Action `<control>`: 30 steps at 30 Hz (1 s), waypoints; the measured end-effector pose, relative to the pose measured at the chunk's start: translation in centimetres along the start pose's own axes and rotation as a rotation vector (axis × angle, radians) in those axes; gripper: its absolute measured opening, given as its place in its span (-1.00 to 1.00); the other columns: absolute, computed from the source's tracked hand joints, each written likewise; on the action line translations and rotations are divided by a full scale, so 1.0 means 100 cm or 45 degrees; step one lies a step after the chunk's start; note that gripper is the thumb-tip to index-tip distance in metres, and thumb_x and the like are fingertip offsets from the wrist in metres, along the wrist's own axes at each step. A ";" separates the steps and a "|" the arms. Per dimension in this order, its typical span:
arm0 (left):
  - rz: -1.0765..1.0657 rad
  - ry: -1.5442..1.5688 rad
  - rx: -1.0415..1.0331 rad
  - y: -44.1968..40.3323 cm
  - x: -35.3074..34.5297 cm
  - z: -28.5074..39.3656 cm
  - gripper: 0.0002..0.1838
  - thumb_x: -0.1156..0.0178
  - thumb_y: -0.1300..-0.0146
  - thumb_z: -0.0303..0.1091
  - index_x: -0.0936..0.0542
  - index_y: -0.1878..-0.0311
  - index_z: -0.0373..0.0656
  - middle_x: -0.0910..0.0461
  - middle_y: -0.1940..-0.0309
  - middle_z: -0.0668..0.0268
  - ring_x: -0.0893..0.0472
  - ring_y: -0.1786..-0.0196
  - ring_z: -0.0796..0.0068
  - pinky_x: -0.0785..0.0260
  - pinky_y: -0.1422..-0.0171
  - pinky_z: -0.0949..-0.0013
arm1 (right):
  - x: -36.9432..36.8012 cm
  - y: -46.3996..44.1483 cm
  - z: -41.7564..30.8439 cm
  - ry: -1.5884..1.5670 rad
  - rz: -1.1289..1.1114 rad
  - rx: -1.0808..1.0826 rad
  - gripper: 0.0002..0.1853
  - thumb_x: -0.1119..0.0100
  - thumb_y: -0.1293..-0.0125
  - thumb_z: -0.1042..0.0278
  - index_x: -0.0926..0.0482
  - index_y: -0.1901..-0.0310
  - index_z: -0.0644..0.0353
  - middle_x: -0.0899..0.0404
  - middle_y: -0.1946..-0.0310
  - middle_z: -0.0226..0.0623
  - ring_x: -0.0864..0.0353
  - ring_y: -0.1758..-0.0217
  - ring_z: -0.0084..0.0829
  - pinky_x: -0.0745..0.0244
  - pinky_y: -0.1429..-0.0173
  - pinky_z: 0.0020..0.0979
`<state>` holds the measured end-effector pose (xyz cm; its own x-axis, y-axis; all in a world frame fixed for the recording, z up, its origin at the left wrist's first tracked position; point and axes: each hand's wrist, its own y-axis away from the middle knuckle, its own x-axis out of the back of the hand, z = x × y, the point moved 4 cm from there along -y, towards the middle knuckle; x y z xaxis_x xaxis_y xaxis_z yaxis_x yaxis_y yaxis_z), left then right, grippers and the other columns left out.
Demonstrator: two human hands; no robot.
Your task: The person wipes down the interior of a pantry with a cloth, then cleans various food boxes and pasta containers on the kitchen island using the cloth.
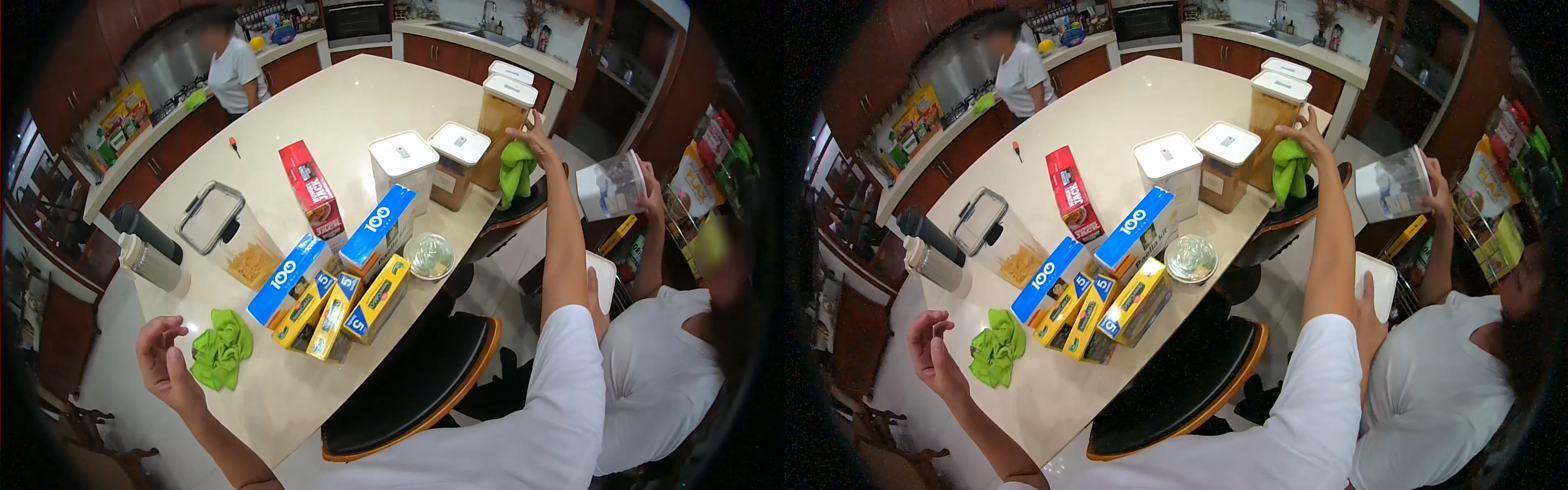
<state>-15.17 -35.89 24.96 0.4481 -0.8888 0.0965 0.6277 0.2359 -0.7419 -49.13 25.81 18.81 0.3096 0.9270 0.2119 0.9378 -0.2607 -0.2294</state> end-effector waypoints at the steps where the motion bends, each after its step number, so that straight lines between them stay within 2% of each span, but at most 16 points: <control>1: -0.004 -0.005 -0.003 -0.003 -0.012 0.003 -0.70 -0.05 -0.21 -0.42 -0.41 0.02 -0.34 -0.46 0.13 0.12 -0.46 0.06 0.36 -0.34 0.02 0.34 | -0.002 0.002 0.001 -0.067 -0.045 0.000 0.41 -0.57 0.33 0.01 0.35 -0.41 0.12 0.05 -0.37 0.08 -0.15 -0.35 -0.14 -0.23 -0.29 -0.23; 3: -0.157 0.116 0.019 -0.003 -0.032 0.009 -0.72 -0.07 -0.20 -0.39 -0.43 0.06 -0.35 -0.48 0.19 0.11 -0.46 0.11 0.36 -0.34 0.02 0.34 | -0.001 0.008 0.003 -0.009 -0.006 0.043 0.34 -0.56 0.30 0.02 0.27 -0.40 0.15 -0.01 -0.35 0.07 -0.24 -0.28 -0.14 -0.29 -0.24 -0.24; 7: -0.225 0.086 0.106 0.006 -0.064 0.027 -0.79 -0.08 -0.04 -0.56 -0.51 0.20 -0.34 -0.55 0.34 0.17 -0.51 0.23 0.39 -0.32 0.08 0.38 | -0.002 0.008 0.008 0.364 0.325 0.517 0.02 -0.53 0.18 0.10 -0.10 -0.27 0.25 -0.27 -0.15 -0.07 -0.40 -0.10 -0.23 -0.39 -0.12 -0.31; 9: -0.345 0.156 0.113 0.010 -0.071 0.034 -0.82 -0.10 -0.02 -0.61 -0.55 0.26 -0.32 -0.59 0.40 0.16 -0.56 0.28 0.39 -0.37 0.14 0.40 | -0.007 0.012 0.011 -0.118 0.149 0.716 -0.14 -0.52 0.13 0.24 -0.21 -0.18 0.30 -0.37 -0.06 -0.13 -0.43 -0.06 -0.33 -0.40 -0.09 -0.38; 11: -0.405 0.233 0.194 0.015 -0.074 0.034 -0.82 -0.10 -0.05 -0.62 -0.55 0.24 -0.31 -0.59 0.41 0.18 -0.58 0.31 0.42 -0.38 0.17 0.45 | 0.005 0.011 0.022 0.163 0.170 0.380 -0.03 -0.54 0.14 0.23 -0.08 -0.20 0.46 -0.32 -0.12 -0.04 -0.42 -0.07 -0.29 -0.36 -0.13 -0.38; 15: -0.412 0.200 0.250 0.027 -0.071 0.028 -0.83 -0.11 -0.09 -0.61 -0.56 0.22 -0.30 -0.60 0.40 0.22 -0.58 0.34 0.48 -0.37 0.21 0.50 | 0.002 0.018 0.022 0.101 0.269 0.460 -0.06 -0.53 0.14 0.23 -0.13 -0.18 0.46 -0.35 -0.10 -0.02 -0.42 -0.09 -0.28 -0.32 -0.18 -0.38; 17: -0.439 0.166 0.346 0.032 -0.068 0.029 -0.88 -0.11 -0.10 -0.59 -0.55 0.26 -0.29 -0.58 0.41 0.24 -0.57 0.30 0.47 -0.37 0.12 0.42 | -0.002 0.040 0.002 0.354 0.500 0.391 -0.07 -0.52 0.13 0.24 -0.14 -0.18 0.47 -0.36 -0.09 0.00 -0.42 -0.11 -0.27 -0.31 -0.19 -0.38; 19: -0.423 0.137 0.358 0.038 -0.056 0.027 -0.88 -0.12 -0.12 -0.59 -0.56 0.26 -0.28 -0.58 0.38 0.25 -0.57 0.29 0.49 -0.39 0.12 0.42 | 0.003 0.048 -0.007 0.410 0.535 0.466 -0.07 -0.51 0.12 0.17 -0.17 -0.19 0.47 -0.36 -0.10 0.03 -0.42 -0.14 -0.24 -0.28 -0.21 -0.36; 21: -0.430 0.051 0.451 0.047 -0.043 0.018 -0.88 -0.12 -0.13 -0.59 -0.55 0.25 -0.30 -0.58 0.36 0.25 -0.58 0.27 0.50 -0.41 0.11 0.43 | 0.021 0.047 -0.019 0.741 0.750 0.418 -0.07 -0.48 0.13 0.03 -0.22 -0.18 0.43 -0.37 -0.12 0.02 -0.42 -0.15 -0.22 -0.26 -0.22 -0.31; 23: -0.428 0.022 0.486 0.054 -0.034 0.009 -0.89 -0.12 -0.16 -0.57 -0.55 0.23 -0.30 -0.58 0.35 0.26 -0.57 0.26 0.51 -0.43 0.11 0.44 | 0.033 0.047 -0.047 0.371 0.627 0.671 -0.06 -0.44 0.13 -0.08 -0.26 -0.19 0.38 -0.38 -0.12 0.00 -0.40 -0.17 -0.19 -0.23 -0.25 -0.28; 24: -0.365 0.069 0.537 0.057 -0.031 0.005 -0.87 -0.13 -0.16 -0.55 -0.55 0.20 -0.29 -0.59 0.36 0.29 -0.57 0.30 0.56 -0.41 0.15 0.48 | 0.036 0.058 -0.070 0.562 0.686 0.603 -0.04 -0.44 0.14 -0.11 -0.25 -0.21 0.34 -0.38 -0.12 -0.01 -0.36 -0.20 -0.18 -0.20 -0.27 -0.25; 26: -0.296 0.130 0.593 0.060 -0.026 0.000 -0.86 -0.14 -0.18 -0.52 -0.56 0.18 -0.27 -0.59 0.34 0.35 -0.56 0.31 0.61 -0.39 0.15 0.53 | 0.032 0.089 -0.125 0.521 0.716 0.760 -0.23 -0.47 0.06 0.14 -0.33 -0.12 0.39 -0.44 -0.03 -0.11 -0.41 -0.08 -0.32 -0.26 -0.20 -0.37; 27: -0.291 0.135 0.603 0.059 -0.026 -0.001 -0.86 -0.14 -0.18 -0.52 -0.56 0.18 -0.27 -0.59 0.34 0.35 -0.56 0.31 0.61 -0.39 0.15 0.53 | 0.027 0.110 -0.158 0.590 0.722 0.863 -0.05 -0.46 0.15 -0.12 -0.27 -0.21 0.32 -0.34 -0.15 -0.04 -0.31 -0.23 -0.17 -0.14 -0.29 -0.23; 28: -0.304 0.137 0.565 0.058 -0.026 0.000 -0.87 -0.12 -0.19 -0.53 -0.54 0.18 -0.27 -0.57 0.31 0.33 -0.56 0.28 0.57 -0.41 0.12 0.49 | 0.033 0.121 -0.181 0.643 0.669 0.822 -0.07 -0.46 0.13 -0.08 -0.29 -0.21 0.32 -0.34 -0.15 -0.04 -0.31 -0.22 -0.20 -0.13 -0.31 -0.24; 29: -0.318 0.139 0.526 0.055 -0.025 0.000 -0.87 -0.10 -0.20 -0.54 -0.53 0.18 -0.28 -0.55 0.28 0.30 -0.56 0.25 0.53 -0.43 0.09 0.44 | 0.021 0.149 -0.214 0.568 0.736 0.999 -0.11 -0.47 0.12 -0.04 -0.32 -0.19 0.33 -0.35 -0.14 -0.02 -0.34 -0.18 -0.22 -0.15 -0.29 -0.24; 30: -0.390 0.112 0.496 0.053 -0.024 -0.002 -0.83 -0.11 -0.17 -0.55 -0.52 0.14 -0.27 -0.52 0.14 0.27 -0.53 0.15 0.53 -0.40 0.03 0.45 | 0.026 0.164 -0.238 0.659 0.789 1.043 -0.16 -0.46 0.10 0.01 -0.34 -0.17 0.33 -0.42 -0.07 -0.01 -0.44 -0.09 -0.22 -0.34 -0.17 -0.25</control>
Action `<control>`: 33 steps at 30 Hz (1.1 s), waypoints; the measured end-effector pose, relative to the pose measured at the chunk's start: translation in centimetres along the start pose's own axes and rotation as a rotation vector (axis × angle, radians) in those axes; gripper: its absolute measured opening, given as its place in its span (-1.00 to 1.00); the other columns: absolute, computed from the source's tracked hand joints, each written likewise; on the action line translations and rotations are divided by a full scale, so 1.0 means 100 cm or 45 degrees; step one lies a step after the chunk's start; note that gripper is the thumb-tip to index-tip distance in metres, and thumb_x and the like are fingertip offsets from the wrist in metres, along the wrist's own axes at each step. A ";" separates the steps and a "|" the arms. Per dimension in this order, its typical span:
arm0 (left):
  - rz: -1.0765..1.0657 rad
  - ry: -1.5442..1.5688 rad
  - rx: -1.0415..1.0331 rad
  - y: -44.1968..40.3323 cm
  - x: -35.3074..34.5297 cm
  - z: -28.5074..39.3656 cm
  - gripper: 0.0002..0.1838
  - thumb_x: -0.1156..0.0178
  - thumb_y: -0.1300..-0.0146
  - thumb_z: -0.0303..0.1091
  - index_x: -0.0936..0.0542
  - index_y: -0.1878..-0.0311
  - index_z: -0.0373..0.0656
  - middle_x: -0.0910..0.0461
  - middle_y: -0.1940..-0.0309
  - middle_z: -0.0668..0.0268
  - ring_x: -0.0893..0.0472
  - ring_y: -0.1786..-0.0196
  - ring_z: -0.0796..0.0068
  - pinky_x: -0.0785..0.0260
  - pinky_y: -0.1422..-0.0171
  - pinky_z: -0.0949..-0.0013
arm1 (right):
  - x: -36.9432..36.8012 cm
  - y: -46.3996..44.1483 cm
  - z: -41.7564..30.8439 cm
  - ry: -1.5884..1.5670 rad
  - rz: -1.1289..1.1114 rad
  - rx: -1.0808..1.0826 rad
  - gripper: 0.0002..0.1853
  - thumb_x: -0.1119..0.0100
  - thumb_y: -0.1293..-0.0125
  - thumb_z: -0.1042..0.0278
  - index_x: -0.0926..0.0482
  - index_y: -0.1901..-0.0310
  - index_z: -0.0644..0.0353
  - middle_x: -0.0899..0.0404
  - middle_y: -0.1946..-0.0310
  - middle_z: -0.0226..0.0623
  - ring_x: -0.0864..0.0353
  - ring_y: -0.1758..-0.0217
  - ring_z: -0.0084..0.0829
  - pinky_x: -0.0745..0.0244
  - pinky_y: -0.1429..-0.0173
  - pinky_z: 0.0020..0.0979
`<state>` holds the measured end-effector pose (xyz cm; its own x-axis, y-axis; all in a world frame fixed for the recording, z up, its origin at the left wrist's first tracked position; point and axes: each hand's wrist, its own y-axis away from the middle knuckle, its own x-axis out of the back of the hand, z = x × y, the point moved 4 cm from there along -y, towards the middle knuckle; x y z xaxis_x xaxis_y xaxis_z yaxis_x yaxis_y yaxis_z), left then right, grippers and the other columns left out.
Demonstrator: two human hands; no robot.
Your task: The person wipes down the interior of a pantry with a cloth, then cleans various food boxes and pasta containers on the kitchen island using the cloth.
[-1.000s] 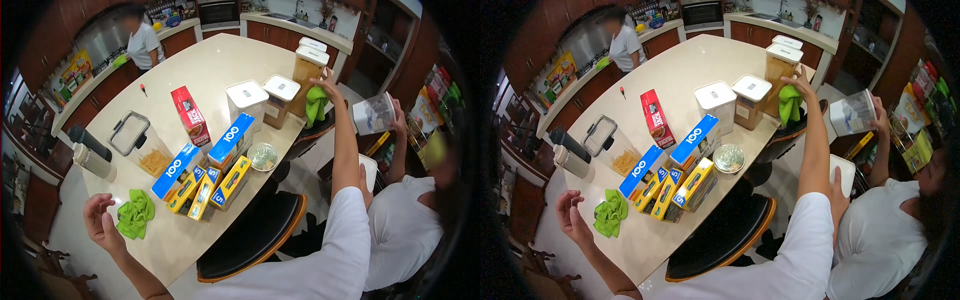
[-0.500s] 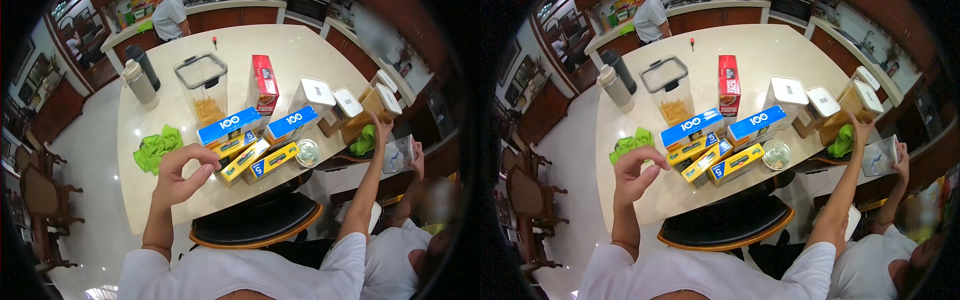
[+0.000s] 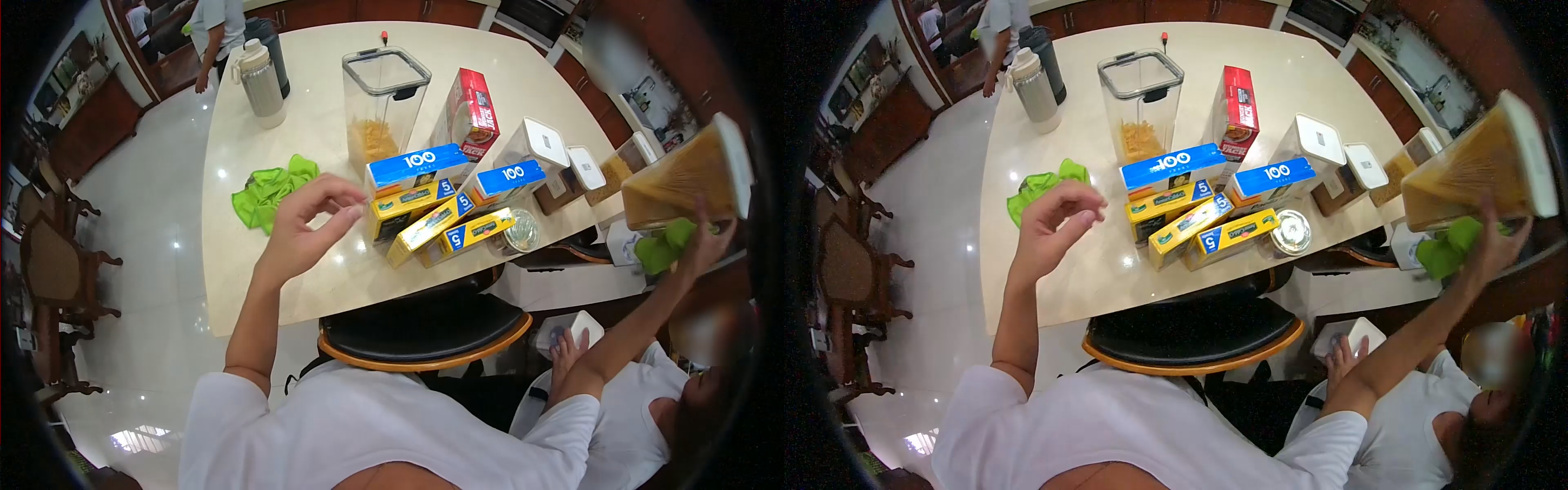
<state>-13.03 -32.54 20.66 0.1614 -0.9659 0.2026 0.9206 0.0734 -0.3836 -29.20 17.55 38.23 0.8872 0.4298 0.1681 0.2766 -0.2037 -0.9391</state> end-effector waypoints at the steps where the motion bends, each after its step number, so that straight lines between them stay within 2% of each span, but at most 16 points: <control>1: -0.001 0.005 -0.005 -0.004 0.001 0.004 -0.83 -0.11 -0.17 -0.55 -0.52 0.14 -0.27 -0.52 0.14 0.27 -0.53 0.15 0.53 -0.40 0.03 0.45 | 0.017 -0.015 -0.009 -0.088 -0.008 -0.006 -0.24 -0.45 0.08 0.06 -0.38 -0.12 0.32 -0.50 0.00 -0.05 -0.54 0.03 -0.27 -0.48 0.02 -0.32; 4: -0.040 0.079 -0.202 -0.019 -0.009 0.035 -0.69 -0.16 -0.15 -0.48 -0.47 0.01 -0.23 -0.45 -0.01 0.25 -0.49 0.00 0.49 -0.35 -0.08 0.40 | 0.051 -0.025 -0.085 -0.363 0.022 0.041 -0.26 -0.44 0.08 0.06 -0.39 -0.09 0.33 -0.50 0.01 -0.05 -0.55 0.04 -0.29 -0.49 0.02 -0.33; 6: -0.044 0.092 -0.367 -0.026 -0.015 0.058 -0.44 -0.28 -0.06 -0.28 -0.39 -0.15 -0.19 -0.37 -0.14 0.23 -0.44 -0.10 0.42 -0.27 -0.17 0.34 | 0.054 -0.021 -0.138 -0.673 -0.054 0.046 -0.27 -0.44 0.08 0.06 -0.40 -0.07 0.34 -0.51 0.02 -0.05 -0.55 0.05 -0.30 -0.49 0.02 -0.34; 8: -0.039 0.228 -0.362 -0.024 -0.010 0.077 -0.32 -0.34 0.00 -0.22 -0.33 -0.20 -0.19 -0.37 -0.13 0.22 -0.43 -0.11 0.41 -0.27 -0.19 0.33 | 0.036 0.000 -0.198 -1.112 -0.309 -0.039 -0.28 -0.44 0.08 0.06 -0.41 -0.06 0.35 -0.51 0.03 -0.05 -0.56 0.05 -0.32 -0.49 0.03 -0.35; 11: -0.071 0.525 -0.331 -0.008 0.021 0.093 -0.11 -0.45 0.14 -0.15 -0.24 -0.27 -0.22 -0.34 -0.16 0.19 -0.39 -0.16 0.39 -0.24 -0.25 0.29 | -0.014 0.052 -0.303 -1.707 -0.955 -0.306 -0.29 -0.43 0.09 0.06 -0.42 -0.03 0.36 -0.52 0.04 -0.06 -0.57 0.06 -0.34 -0.49 0.03 -0.37; 14: -0.013 0.340 -0.143 0.021 0.070 0.076 -0.06 -0.47 0.23 -0.22 -0.23 -0.26 -0.26 -0.33 -0.16 0.20 -0.38 -0.17 0.38 -0.24 -0.23 0.31 | -0.047 0.126 -0.391 -1.717 -1.556 -0.348 -0.31 -0.43 0.09 0.06 -0.43 -0.01 0.37 -0.52 0.05 -0.06 -0.57 0.07 -0.36 -0.50 0.04 -0.38; 15: 0.029 0.370 -0.085 0.032 0.083 0.057 -0.04 -0.48 0.27 -0.25 -0.22 -0.26 -0.28 -0.33 -0.16 0.20 -0.38 -0.17 0.38 -0.25 -0.23 0.31 | -0.051 0.134 -0.404 -1.560 -1.412 -0.141 -0.21 -0.47 0.17 0.03 -0.41 -0.03 0.41 -0.50 0.03 0.02 -0.59 0.08 -0.37 -0.45 -0.02 -0.43; 16: 0.148 0.368 -0.030 0.048 0.095 0.035 -0.03 -0.48 0.28 -0.25 -0.21 -0.26 -0.29 -0.34 -0.14 0.20 -0.39 -0.16 0.36 -0.25 -0.23 0.30 | -0.058 0.144 -0.414 -1.415 -1.556 -0.057 -0.12 -0.50 0.26 0.01 -0.39 -0.08 0.39 -0.49 0.00 -0.04 -0.58 0.14 -0.43 -0.41 -0.03 -0.49; 17: 0.264 0.364 0.022 0.063 0.104 0.014 -0.02 -0.48 0.30 -0.26 -0.20 -0.25 -0.30 -0.35 -0.12 0.20 -0.40 -0.16 0.33 -0.26 -0.22 0.29 | -0.075 0.158 -0.413 -1.612 -1.468 0.019 -0.19 -0.46 0.16 0.06 -0.40 -0.10 0.38 -0.56 0.13 -0.12 -0.58 0.20 -0.47 -0.43 0.02 -0.49; 19: 0.444 0.347 0.027 0.088 0.118 -0.014 -0.01 -0.46 0.29 -0.26 -0.16 -0.26 -0.28 -0.35 -0.10 0.21 -0.39 -0.17 0.30 -0.26 -0.23 0.27 | -0.104 0.135 -0.395 -1.513 -1.552 -0.036 -0.53 -0.34 -0.07 0.20 -0.50 0.02 0.28 -0.59 0.31 -0.33 -0.59 0.18 -0.53 -0.48 0.08 -0.54; 21: 0.544 0.282 0.026 0.103 0.124 -0.035 0.00 -0.45 0.27 -0.26 -0.13 -0.27 -0.27 -0.33 -0.10 0.21 -0.38 -0.17 0.28 -0.26 -0.23 0.26 | -0.151 0.097 -0.356 -1.624 -1.344 -0.403 -0.62 -0.26 -0.16 0.22 -0.53 0.06 0.29 -0.61 0.32 -0.31 -0.60 0.23 -0.53 -0.52 0.16 -0.50; 23: 0.650 0.214 0.036 0.115 0.125 -0.051 0.00 -0.45 0.25 -0.27 -0.10 -0.28 -0.26 -0.32 -0.10 0.21 -0.37 -0.17 0.27 -0.26 -0.24 0.25 | -0.212 0.076 -0.309 -1.570 -0.989 -0.556 -0.66 -0.21 -0.21 0.21 -0.55 0.09 0.28 -0.61 0.34 -0.30 -0.61 0.31 -0.53 -0.53 0.27 -0.50; 25: 0.707 0.238 0.127 0.123 0.124 -0.066 0.01 -0.44 0.22 -0.25 -0.07 -0.30 -0.25 -0.28 -0.12 0.20 -0.33 -0.20 0.29 -0.24 -0.25 0.25 | -0.239 0.087 -0.305 -1.240 -1.033 -0.552 -0.70 -0.16 -0.24 0.22 -0.57 0.11 0.27 -0.61 0.36 -0.32 -0.60 0.29 -0.52 -0.50 0.21 -0.49; 27: 0.729 0.238 0.116 0.127 0.119 -0.080 0.00 -0.44 0.21 -0.25 -0.07 -0.30 -0.25 -0.27 -0.12 0.20 -0.32 -0.20 0.29 -0.23 -0.25 0.25 | -0.254 0.132 -0.314 -0.981 -1.486 -0.126 -0.76 -0.15 -0.24 0.28 -0.61 0.15 0.23 -0.55 0.25 -0.35 -0.52 0.18 -0.48 -0.37 -0.01 -0.49; 29: 0.751 0.238 0.104 0.125 0.117 -0.091 0.00 -0.44 0.20 -0.25 -0.07 -0.29 -0.25 -0.26 -0.12 0.20 -0.32 -0.20 0.30 -0.22 -0.26 0.25 | -0.257 0.169 -0.323 -0.920 -1.330 0.473 -0.80 -0.18 -0.20 0.34 -0.63 0.18 0.21 -0.47 0.21 -0.34 -0.49 0.16 -0.46 -0.36 -0.02 -0.49; 33: 0.733 0.242 0.119 0.120 0.111 -0.102 0.02 -0.44 0.20 -0.24 -0.04 -0.30 -0.24 -0.25 -0.12 0.20 -0.30 -0.20 0.32 -0.22 -0.25 0.25 | -0.268 0.168 -0.308 -0.910 -1.379 0.387 -0.83 -0.20 -0.16 0.39 -0.64 0.22 0.21 -0.43 0.21 -0.33 -0.47 0.11 -0.44 -0.36 -0.01 -0.48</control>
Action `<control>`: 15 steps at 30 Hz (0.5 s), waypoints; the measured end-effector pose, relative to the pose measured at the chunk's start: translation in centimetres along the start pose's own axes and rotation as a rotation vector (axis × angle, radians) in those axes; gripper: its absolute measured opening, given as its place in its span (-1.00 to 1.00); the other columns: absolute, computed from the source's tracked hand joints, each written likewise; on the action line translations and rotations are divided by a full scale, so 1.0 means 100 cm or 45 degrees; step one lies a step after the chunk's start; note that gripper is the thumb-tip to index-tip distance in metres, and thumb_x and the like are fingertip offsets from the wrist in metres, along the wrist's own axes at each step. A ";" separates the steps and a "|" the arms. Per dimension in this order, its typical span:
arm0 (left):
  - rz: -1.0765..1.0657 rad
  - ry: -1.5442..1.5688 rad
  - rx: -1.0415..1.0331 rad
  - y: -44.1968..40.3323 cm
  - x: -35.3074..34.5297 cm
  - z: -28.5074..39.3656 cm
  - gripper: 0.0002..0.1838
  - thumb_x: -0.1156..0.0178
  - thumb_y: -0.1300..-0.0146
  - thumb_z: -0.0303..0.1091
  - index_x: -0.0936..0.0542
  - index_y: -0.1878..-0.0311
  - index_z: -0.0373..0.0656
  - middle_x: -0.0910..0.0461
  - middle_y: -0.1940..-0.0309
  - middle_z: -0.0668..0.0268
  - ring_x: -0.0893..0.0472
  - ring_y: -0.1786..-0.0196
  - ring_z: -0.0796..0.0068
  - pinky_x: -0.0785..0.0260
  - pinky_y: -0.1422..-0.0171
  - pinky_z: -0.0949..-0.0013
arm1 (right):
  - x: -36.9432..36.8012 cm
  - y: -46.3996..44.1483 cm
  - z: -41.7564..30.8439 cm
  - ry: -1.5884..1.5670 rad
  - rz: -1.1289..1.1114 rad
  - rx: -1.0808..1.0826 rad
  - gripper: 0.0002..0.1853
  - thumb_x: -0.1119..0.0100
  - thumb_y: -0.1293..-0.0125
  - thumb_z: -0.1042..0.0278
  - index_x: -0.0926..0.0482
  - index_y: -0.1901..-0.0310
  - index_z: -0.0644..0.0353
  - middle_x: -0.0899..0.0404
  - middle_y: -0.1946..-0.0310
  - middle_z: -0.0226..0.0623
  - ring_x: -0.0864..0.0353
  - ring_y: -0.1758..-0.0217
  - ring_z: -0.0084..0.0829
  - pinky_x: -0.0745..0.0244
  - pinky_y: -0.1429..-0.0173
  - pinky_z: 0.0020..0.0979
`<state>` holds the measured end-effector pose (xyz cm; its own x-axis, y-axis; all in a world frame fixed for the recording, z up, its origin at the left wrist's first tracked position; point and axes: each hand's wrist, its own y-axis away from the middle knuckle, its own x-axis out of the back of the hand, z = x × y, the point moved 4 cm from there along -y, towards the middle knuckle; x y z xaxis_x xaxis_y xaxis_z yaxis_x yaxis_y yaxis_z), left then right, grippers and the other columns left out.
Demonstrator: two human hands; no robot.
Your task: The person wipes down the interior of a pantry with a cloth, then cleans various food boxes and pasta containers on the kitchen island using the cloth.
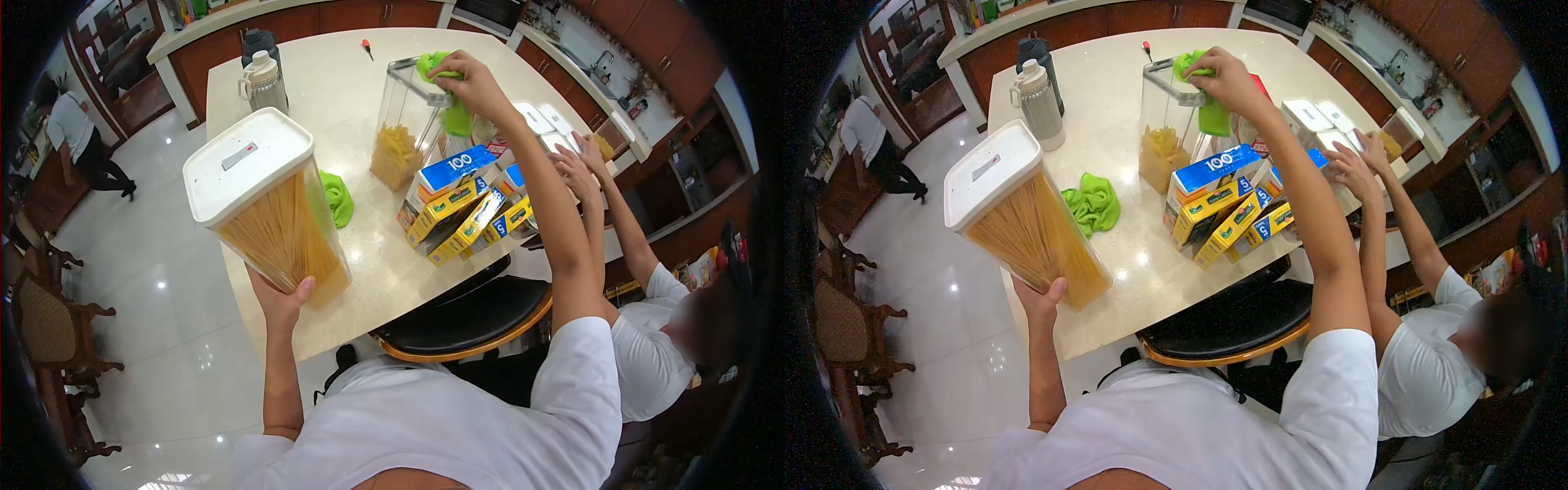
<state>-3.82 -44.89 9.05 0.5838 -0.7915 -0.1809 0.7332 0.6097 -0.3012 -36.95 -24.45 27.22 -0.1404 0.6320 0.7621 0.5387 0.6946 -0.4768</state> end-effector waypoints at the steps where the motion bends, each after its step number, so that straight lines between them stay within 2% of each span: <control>1: -0.015 -0.019 0.005 -0.001 -0.002 -0.001 0.02 -0.45 0.20 -0.24 -0.03 -0.30 -0.24 -0.24 -0.12 0.21 -0.30 -0.20 0.32 -0.22 -0.25 0.25 | 0.003 0.000 0.003 0.086 0.053 -0.085 -0.84 -0.20 -0.16 0.40 -0.64 0.24 0.21 -0.44 0.21 -0.34 -0.46 0.09 -0.45 -0.36 -0.02 -0.48; 3: -0.049 -0.012 -0.015 -0.003 -0.003 -0.004 0.03 -0.45 0.20 -0.24 -0.02 -0.30 -0.24 -0.24 -0.12 0.21 -0.30 -0.20 0.32 -0.22 -0.25 0.26 | 0.006 0.002 -0.007 0.173 0.109 -0.164 -0.85 -0.19 -0.16 0.40 -0.64 0.26 0.22 -0.44 0.20 -0.35 -0.45 0.07 -0.46 -0.36 -0.02 -0.49; 5: -0.075 0.003 -0.033 -0.006 -0.010 -0.008 0.03 -0.45 0.20 -0.24 -0.02 -0.30 -0.24 -0.23 -0.12 0.21 -0.29 -0.20 0.33 -0.21 -0.25 0.26 | -0.004 0.012 -0.031 -0.063 -0.032 0.046 -0.85 -0.18 -0.16 0.40 -0.64 0.26 0.22 -0.46 0.19 -0.34 -0.47 0.09 -0.46 -0.36 -0.01 -0.49; 6: -0.083 0.038 0.000 -0.006 -0.014 -0.011 0.03 -0.45 0.20 -0.25 -0.02 -0.29 -0.24 -0.21 -0.13 0.21 -0.29 -0.20 0.33 -0.21 -0.25 0.27 | -0.003 0.010 -0.024 -0.064 -0.040 0.040 -0.85 -0.18 -0.16 0.40 -0.64 0.26 0.22 -0.46 0.19 -0.34 -0.47 0.09 -0.46 -0.36 -0.01 -0.49; 8: -0.098 0.065 0.047 -0.002 -0.017 -0.017 0.03 -0.46 0.21 -0.26 -0.01 -0.29 -0.24 -0.20 -0.13 0.21 -0.28 -0.20 0.33 -0.21 -0.26 0.27 | 0.007 0.006 -0.008 -0.022 0.105 0.040 -0.85 -0.17 -0.16 0.39 -0.64 0.27 0.22 -0.51 0.19 -0.37 -0.52 0.14 -0.45 -0.38 0.00 -0.48; 9: -0.106 0.066 0.056 -0.001 -0.020 -0.022 0.05 -0.46 0.21 -0.26 0.01 -0.30 -0.24 -0.18 -0.14 0.20 -0.27 -0.21 0.33 -0.20 -0.26 0.27 | 0.015 0.005 0.004 -0.232 0.221 -0.181 -0.81 -0.13 -0.21 0.38 -0.60 0.21 0.29 -0.56 0.16 -0.32 -0.56 0.16 -0.42 -0.41 -0.02 -0.47; 10: -0.112 0.070 0.061 -0.002 -0.022 -0.027 0.07 -0.46 0.22 -0.27 0.04 -0.31 -0.25 -0.17 -0.15 0.19 -0.27 -0.21 0.33 -0.19 -0.27 0.27 | 0.023 0.005 0.009 -0.230 0.222 -0.180 -0.81 -0.13 -0.21 0.38 -0.60 0.21 0.29 -0.56 0.16 -0.32 -0.56 0.16 -0.42 -0.41 -0.02 -0.47; 12: -0.113 0.029 0.035 -0.004 -0.025 -0.034 0.10 -0.47 0.24 -0.28 0.06 -0.31 -0.25 -0.17 -0.15 0.18 -0.27 -0.21 0.33 -0.19 -0.27 0.26 | 0.047 0.007 0.023 -1.078 0.686 -0.506 -0.73 -0.07 -0.27 0.36 -0.52 0.10 0.39 -0.57 0.15 -0.23 -0.57 0.14 -0.41 -0.45 -0.03 -0.45; 14: -0.117 -0.016 0.025 -0.003 -0.026 -0.040 0.13 -0.48 0.26 -0.29 0.08 -0.31 -0.25 -0.16 -0.15 0.17 -0.27 -0.21 0.32 -0.19 -0.27 0.25 | 0.059 0.004 0.021 -1.130 0.854 -0.403 -0.72 -0.07 -0.30 0.36 -0.50 0.13 0.46 -0.58 0.29 -0.13 -0.62 0.28 -0.39 -0.53 0.18 -0.50; 15: -0.134 -0.079 0.056 -0.003 -0.027 -0.043 0.15 -0.49 0.29 -0.30 0.10 -0.32 -0.26 -0.16 -0.14 0.16 -0.27 -0.21 0.31 -0.18 -0.28 0.25 | 0.060 0.001 0.018 -1.116 0.798 -0.380 -0.69 -0.04 -0.32 0.28 -0.52 0.09 0.40 -0.60 0.24 -0.17 -0.62 0.24 -0.39 -0.53 0.13 -0.46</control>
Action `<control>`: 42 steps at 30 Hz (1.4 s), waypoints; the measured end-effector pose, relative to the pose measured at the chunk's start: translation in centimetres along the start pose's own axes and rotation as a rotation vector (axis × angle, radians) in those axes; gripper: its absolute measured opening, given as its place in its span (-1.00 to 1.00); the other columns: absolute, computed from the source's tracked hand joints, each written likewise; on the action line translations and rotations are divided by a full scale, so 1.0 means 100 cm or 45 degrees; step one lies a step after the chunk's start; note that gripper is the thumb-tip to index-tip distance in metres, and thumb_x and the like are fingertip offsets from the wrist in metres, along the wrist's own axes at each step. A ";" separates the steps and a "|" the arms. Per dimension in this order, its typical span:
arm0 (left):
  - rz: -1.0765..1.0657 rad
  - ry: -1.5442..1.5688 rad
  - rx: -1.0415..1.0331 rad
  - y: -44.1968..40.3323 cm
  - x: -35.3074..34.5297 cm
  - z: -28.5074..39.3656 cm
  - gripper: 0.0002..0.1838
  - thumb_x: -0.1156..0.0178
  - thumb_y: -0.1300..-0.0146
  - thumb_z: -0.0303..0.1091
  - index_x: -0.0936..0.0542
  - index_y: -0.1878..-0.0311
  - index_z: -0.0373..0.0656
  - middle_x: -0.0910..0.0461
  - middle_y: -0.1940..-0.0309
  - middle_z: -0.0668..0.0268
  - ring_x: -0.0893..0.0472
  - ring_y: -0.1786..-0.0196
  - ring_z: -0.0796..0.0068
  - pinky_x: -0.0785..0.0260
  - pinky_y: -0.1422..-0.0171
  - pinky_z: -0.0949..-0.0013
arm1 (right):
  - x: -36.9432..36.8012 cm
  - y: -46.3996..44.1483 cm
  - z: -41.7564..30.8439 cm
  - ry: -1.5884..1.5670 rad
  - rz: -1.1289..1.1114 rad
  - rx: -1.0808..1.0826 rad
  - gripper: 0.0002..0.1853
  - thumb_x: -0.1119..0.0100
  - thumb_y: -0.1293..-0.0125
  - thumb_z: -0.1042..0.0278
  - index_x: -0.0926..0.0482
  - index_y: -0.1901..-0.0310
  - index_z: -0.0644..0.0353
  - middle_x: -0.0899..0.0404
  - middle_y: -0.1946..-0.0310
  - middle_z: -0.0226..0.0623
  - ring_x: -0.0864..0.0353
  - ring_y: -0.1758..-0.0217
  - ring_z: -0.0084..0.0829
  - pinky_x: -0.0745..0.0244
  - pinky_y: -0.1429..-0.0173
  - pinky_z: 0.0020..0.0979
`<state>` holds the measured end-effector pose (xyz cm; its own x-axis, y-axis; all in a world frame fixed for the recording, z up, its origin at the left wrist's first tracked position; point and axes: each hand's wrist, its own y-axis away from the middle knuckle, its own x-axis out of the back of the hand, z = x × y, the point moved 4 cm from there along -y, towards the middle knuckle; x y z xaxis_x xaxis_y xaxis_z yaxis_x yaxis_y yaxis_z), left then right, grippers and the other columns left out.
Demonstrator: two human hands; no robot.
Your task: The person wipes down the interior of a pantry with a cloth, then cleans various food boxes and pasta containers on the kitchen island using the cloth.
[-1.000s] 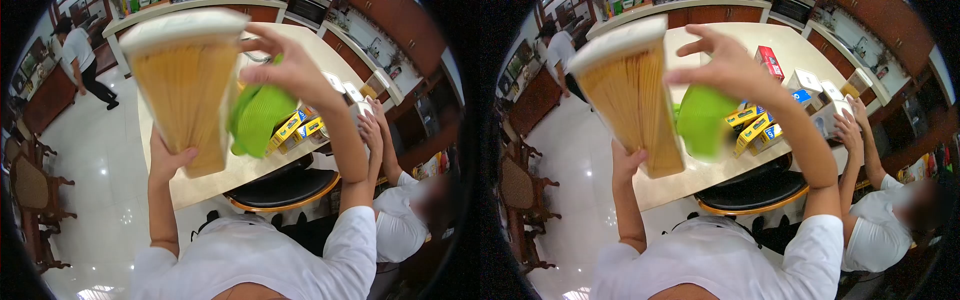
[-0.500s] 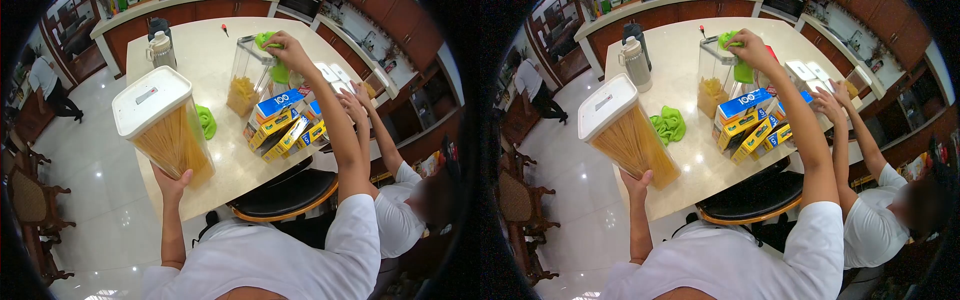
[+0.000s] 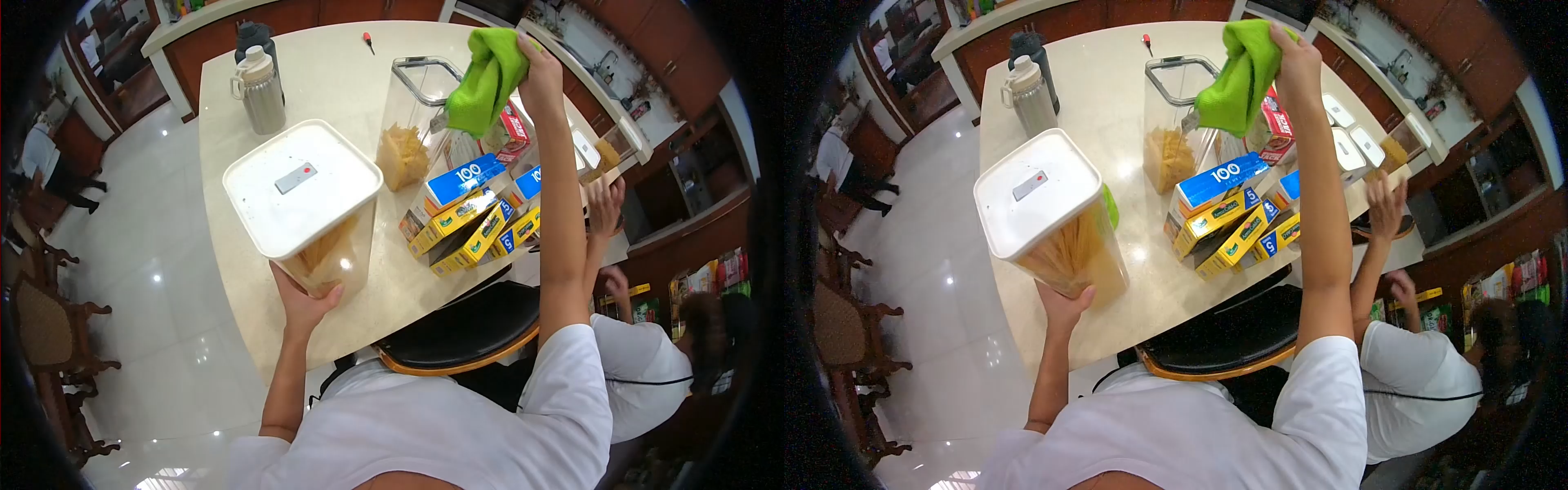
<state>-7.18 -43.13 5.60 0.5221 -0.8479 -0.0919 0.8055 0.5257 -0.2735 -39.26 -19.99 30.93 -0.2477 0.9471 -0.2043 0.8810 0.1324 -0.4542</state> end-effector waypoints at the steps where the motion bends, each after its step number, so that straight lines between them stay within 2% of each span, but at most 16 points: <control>1: -0.019 -0.061 0.034 0.000 -0.002 -0.004 0.17 -0.50 0.31 -0.31 0.11 -0.32 -0.26 -0.16 -0.14 0.14 -0.26 -0.21 0.29 -0.17 -0.28 0.25 | -0.001 0.000 0.000 0.005 0.005 -0.006 -0.69 -0.04 -0.32 0.28 -0.52 0.09 0.40 -0.60 0.24 -0.17 -0.62 0.24 -0.39 -0.53 0.13 -0.46; 5: -0.089 -0.262 0.114 0.004 0.001 -0.044 0.20 -0.50 0.37 -0.38 0.13 -0.32 -0.25 -0.18 -0.13 0.11 -0.26 -0.22 0.28 -0.17 -0.29 0.26 | -0.048 0.028 0.024 0.830 -0.932 0.034 -0.63 0.04 -0.36 0.11 -0.52 -0.09 0.08 -0.55 0.02 -0.34 -0.49 -0.06 -0.36 -0.37 -0.16 -0.32; 6: -0.147 -0.243 0.268 0.004 -0.001 -0.042 0.25 -0.53 0.38 -0.29 0.14 -0.34 -0.27 -0.16 -0.20 0.10 -0.23 -0.26 0.28 -0.13 -0.32 0.26 | -0.057 0.038 0.035 1.377 -1.024 0.470 -0.65 0.01 -0.35 0.12 -0.53 -0.09 0.02 -0.48 -0.10 -0.39 -0.37 -0.18 -0.36 -0.24 -0.28 -0.34; 8: -0.209 -0.221 0.430 0.002 0.000 -0.024 0.31 -0.55 0.39 -0.21 0.15 -0.37 -0.28 -0.13 -0.26 0.10 -0.21 -0.30 0.28 -0.09 -0.35 0.26 | -0.054 0.041 0.037 1.297 -1.013 0.435 -0.67 -0.04 -0.32 0.14 -0.56 -0.05 0.03 -0.47 -0.09 -0.41 -0.34 -0.20 -0.39 -0.21 -0.30 -0.33; 11: -0.259 0.367 0.551 -0.023 0.019 0.028 0.18 -0.02 -0.02 0.45 0.18 -0.41 -0.29 0.10 -0.44 0.20 0.00 -0.45 0.28 0.15 -0.47 0.18 | -0.047 0.040 0.039 1.083 -0.928 0.475 -0.72 -0.12 -0.27 0.20 -0.60 0.05 0.09 -0.52 0.00 -0.39 -0.40 -0.08 -0.39 -0.28 -0.22 -0.34; 12: -0.507 0.538 0.090 -0.046 0.036 0.024 0.05 0.25 -0.14 0.47 0.13 -0.41 -0.28 0.04 -0.41 0.16 0.00 -0.45 0.28 0.17 -0.47 0.18 | -0.043 0.039 0.038 0.954 -0.855 0.545 -0.75 -0.15 -0.25 0.24 -0.62 0.11 0.15 -0.57 0.09 -0.35 -0.49 0.07 -0.37 -0.39 -0.10 -0.37; 13: -0.406 0.356 0.121 -0.071 0.046 0.025 0.04 0.28 -0.15 0.47 0.07 -0.40 -0.28 0.02 -0.41 0.13 0.00 -0.45 0.27 0.18 -0.48 0.18 | -0.041 0.037 0.039 0.953 -0.854 0.544 -0.75 -0.15 -0.25 0.24 -0.62 0.11 0.15 -0.57 0.09 -0.35 -0.49 0.07 -0.37 -0.39 -0.10 -0.37; 16: -0.453 0.064 -0.024 -0.159 0.018 0.080 -0.15 0.08 -0.22 0.23 -0.07 -0.36 -0.27 -0.20 -0.30 0.06 -0.18 -0.38 0.21 -0.02 -0.41 0.20 | -0.015 0.020 0.042 0.014 -0.083 -0.125 -0.71 -0.10 -0.29 0.27 -0.55 0.10 0.34 -0.58 0.25 -0.25 -0.57 0.31 -0.53 -0.51 0.20 -0.54; 20: -0.785 -0.288 -0.182 -0.229 -0.070 0.108 -0.06 -0.32 0.02 -0.01 -0.08 -0.38 -0.08 -0.20 -0.26 -0.04 -0.25 -0.32 0.10 -0.23 -0.28 0.18 | -0.030 0.026 0.030 0.310 -0.520 -0.120 -0.61 -0.02 -0.29 0.22 -0.46 -0.08 0.24 -0.58 0.20 -0.25 -0.56 0.10 -0.46 -0.47 0.00 -0.42; 23: -0.963 -0.437 -0.355 -0.247 -0.135 0.106 0.17 -0.47 0.26 0.03 -0.02 -0.41 -0.05 -0.14 -0.25 -0.10 -0.26 -0.29 0.01 -0.24 -0.27 0.18 | -0.064 0.054 0.034 1.524 -0.874 1.217 -0.64 -0.07 -0.26 0.21 -0.52 -0.04 0.17 -0.59 0.19 -0.34 -0.46 -0.02 -0.51 -0.40 -0.03 -0.43; 27: -1.012 -0.768 -0.594 -0.245 -0.170 0.096 0.24 -0.47 0.28 0.04 0.08 -0.42 -0.12 -0.13 -0.21 -0.15 -0.26 -0.27 -0.05 -0.24 -0.28 0.18 | -0.036 0.021 0.033 1.176 -0.893 0.401 -0.67 -0.04 -0.32 0.21 -0.56 0.01 0.22 -0.55 0.05 -0.28 -0.50 0.10 -0.51 -0.37 0.00 -0.49; 29: -0.961 -0.655 -0.587 -0.239 -0.172 0.093 0.28 -0.46 0.28 0.00 0.18 -0.41 -0.21 -0.15 -0.18 -0.19 -0.26 -0.25 -0.08 -0.22 -0.29 0.18 | -0.005 -0.001 0.030 0.909 -0.309 -0.010 -0.70 -0.05 -0.31 0.26 -0.56 0.02 0.25 -0.56 0.07 -0.27 -0.51 0.13 -0.50 -0.38 -0.01 -0.48; 33: -0.895 -0.678 -0.639 -0.238 -0.174 0.093 0.30 -0.44 0.28 -0.04 0.24 -0.40 -0.28 -0.15 -0.18 -0.19 -0.29 -0.22 -0.08 -0.21 -0.30 0.19 | 0.006 -0.010 0.024 0.474 0.018 0.021 -0.72 -0.08 -0.27 0.24 -0.61 0.16 0.28 -0.59 0.34 -0.09 -0.57 0.27 -0.38 -0.45 0.13 -0.32; 36: -0.903 -0.704 -0.577 -0.236 -0.175 0.092 0.29 -0.43 0.28 -0.04 0.23 -0.39 -0.30 -0.13 -0.20 -0.20 -0.27 -0.24 -0.09 -0.21 -0.30 0.19 | -0.035 0.009 0.045 1.431 -0.674 0.753 -0.71 -0.11 -0.23 0.23 -0.61 0.18 0.29 -0.59 0.34 -0.10 -0.59 0.17 -0.29 -0.45 0.03 -0.32; 39: -0.928 -0.694 -0.607 -0.238 -0.173 0.091 0.29 -0.43 0.29 -0.03 0.21 -0.39 -0.31 -0.09 -0.23 -0.23 -0.25 -0.26 -0.09 -0.20 -0.31 0.22 | -0.026 0.008 0.014 1.483 -0.494 0.578 -0.68 -0.12 -0.26 0.22 -0.58 0.09 0.31 -0.59 0.14 -0.25 -0.56 0.13 -0.44 -0.41 0.00 -0.42; 42: -0.857 -0.473 -0.512 -0.254 -0.133 0.104 0.10 -0.29 0.06 0.06 0.08 -0.38 -0.34 -0.05 -0.33 -0.10 -0.24 -0.30 -0.02 -0.17 -0.31 0.21 | -0.044 0.054 -0.054 0.719 -0.076 0.221 -0.67 -0.12 -0.29 0.22 -0.57 0.06 0.30 -0.61 0.21 -0.30 -0.59 0.22 -0.54 -0.45 0.11 -0.55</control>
<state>-31.70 -44.48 23.78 0.0845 -0.8556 0.5106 0.8524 -0.2033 -0.4817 -31.20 -21.89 34.03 0.0001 0.9548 0.2973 0.7816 0.1854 -0.5956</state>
